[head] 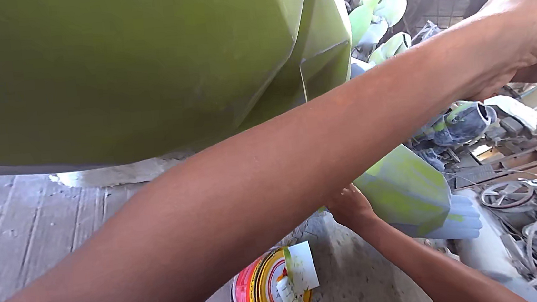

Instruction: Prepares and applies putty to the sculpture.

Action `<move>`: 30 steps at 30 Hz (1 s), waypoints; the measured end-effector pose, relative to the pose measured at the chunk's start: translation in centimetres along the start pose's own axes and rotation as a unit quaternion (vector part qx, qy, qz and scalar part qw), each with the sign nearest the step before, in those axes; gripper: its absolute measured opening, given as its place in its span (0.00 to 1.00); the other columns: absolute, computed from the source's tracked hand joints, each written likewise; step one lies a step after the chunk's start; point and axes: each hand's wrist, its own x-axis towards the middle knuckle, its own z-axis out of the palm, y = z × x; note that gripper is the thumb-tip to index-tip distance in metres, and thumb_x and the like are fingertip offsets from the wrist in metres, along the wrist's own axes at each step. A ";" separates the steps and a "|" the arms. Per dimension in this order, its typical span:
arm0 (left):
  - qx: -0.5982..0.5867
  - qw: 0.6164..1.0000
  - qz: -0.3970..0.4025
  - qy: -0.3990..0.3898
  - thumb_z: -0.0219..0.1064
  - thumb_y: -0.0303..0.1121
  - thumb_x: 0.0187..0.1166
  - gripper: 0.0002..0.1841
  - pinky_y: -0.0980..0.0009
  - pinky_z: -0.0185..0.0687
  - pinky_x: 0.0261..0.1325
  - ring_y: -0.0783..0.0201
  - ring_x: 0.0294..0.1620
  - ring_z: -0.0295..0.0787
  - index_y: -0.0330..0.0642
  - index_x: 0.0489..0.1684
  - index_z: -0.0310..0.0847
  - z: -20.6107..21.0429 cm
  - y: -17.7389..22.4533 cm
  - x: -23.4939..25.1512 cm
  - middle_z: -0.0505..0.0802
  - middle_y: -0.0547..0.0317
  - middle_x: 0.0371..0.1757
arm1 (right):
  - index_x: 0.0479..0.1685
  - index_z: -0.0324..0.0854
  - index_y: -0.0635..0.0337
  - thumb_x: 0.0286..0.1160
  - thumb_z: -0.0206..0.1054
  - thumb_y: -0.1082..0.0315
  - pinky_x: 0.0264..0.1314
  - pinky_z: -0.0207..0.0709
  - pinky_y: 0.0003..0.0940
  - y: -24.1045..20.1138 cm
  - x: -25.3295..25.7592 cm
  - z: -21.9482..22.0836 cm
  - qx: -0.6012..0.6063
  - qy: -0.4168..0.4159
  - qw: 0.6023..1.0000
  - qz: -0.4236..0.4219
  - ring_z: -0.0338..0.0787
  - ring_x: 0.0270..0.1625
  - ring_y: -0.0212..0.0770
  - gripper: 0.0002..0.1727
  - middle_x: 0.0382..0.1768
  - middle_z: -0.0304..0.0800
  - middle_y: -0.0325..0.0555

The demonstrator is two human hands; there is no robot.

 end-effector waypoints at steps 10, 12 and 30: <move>0.015 1.000 -0.018 -0.001 0.60 0.30 0.88 0.09 0.71 0.90 0.42 0.62 0.45 0.92 0.32 0.52 0.82 1.0 -0.1 -0.1 0.90 0.47 0.47 | 0.88 0.68 0.48 0.71 0.65 0.80 0.86 0.60 0.68 -0.7 -9.9 4.7 -0.038 -0.047 0.998 -0.006 0.74 0.84 0.53 0.39 0.79 0.78 0.48; 0.014 1.000 -0.019 0.001 0.61 0.30 0.87 0.09 0.71 0.90 0.42 0.62 0.45 0.92 0.33 0.50 0.82 1.3 0.2 -0.2 0.91 0.47 0.46 | 0.88 0.67 0.45 0.69 0.66 0.80 0.85 0.61 0.66 -0.8 -11.3 5.2 -0.030 -0.051 0.998 -0.001 0.74 0.84 0.53 0.41 0.80 0.78 0.47; 0.031 0.999 -0.011 -0.016 0.58 0.33 0.91 0.13 0.69 0.89 0.52 0.61 0.56 0.90 0.33 0.60 0.81 2.4 0.0 0.5 0.89 0.45 0.58 | 0.65 0.88 0.52 0.68 0.73 0.71 0.78 0.73 0.60 1.3 -0.7 -1.7 0.014 0.042 0.997 -0.071 0.85 0.73 0.52 0.23 0.68 0.88 0.46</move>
